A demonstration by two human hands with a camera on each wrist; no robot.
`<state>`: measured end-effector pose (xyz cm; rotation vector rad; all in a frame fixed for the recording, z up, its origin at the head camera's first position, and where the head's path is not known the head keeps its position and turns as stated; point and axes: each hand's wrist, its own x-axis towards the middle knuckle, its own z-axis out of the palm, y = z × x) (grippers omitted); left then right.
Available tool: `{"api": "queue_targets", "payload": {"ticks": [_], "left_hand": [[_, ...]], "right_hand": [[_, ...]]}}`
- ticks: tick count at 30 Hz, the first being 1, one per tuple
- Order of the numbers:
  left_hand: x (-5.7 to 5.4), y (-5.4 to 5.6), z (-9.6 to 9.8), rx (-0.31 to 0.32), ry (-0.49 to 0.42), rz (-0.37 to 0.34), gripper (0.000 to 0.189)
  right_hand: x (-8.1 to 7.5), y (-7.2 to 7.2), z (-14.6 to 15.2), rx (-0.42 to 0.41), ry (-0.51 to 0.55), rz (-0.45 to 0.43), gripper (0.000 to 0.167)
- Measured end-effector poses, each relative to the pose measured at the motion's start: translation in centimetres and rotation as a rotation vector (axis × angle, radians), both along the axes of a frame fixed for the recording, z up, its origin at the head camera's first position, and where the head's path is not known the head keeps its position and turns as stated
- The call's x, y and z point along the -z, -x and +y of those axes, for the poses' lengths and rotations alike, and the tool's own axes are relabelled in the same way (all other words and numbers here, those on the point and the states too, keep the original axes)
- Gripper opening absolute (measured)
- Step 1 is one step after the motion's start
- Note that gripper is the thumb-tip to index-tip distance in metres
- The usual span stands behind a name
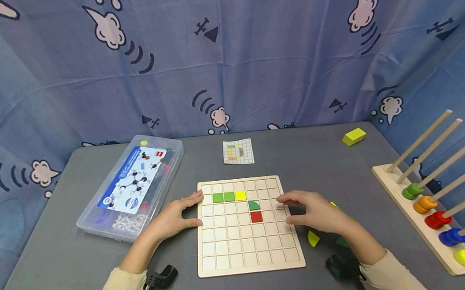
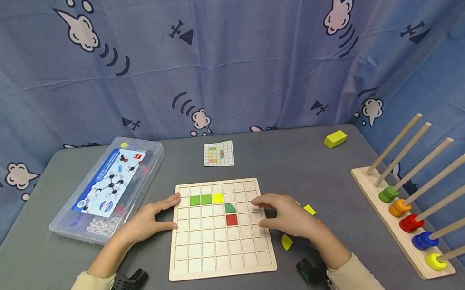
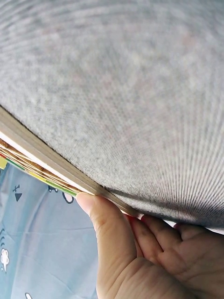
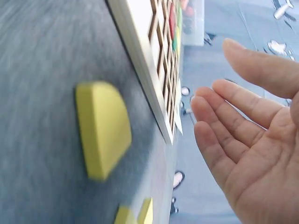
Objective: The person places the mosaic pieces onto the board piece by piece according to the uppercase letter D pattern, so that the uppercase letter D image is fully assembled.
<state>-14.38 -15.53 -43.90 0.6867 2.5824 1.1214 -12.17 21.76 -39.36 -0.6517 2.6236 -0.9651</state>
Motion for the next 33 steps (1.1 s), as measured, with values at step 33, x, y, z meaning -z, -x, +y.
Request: {"api": "queue_targets", "payload": {"ticks": [33], "left_hand": [[0.0,0.1,0.0,0.004,-0.018,-0.013,0.073]], "right_hand": [[0.2,-4.9,7.9,0.182,-0.083,-0.146,0.043]]}}
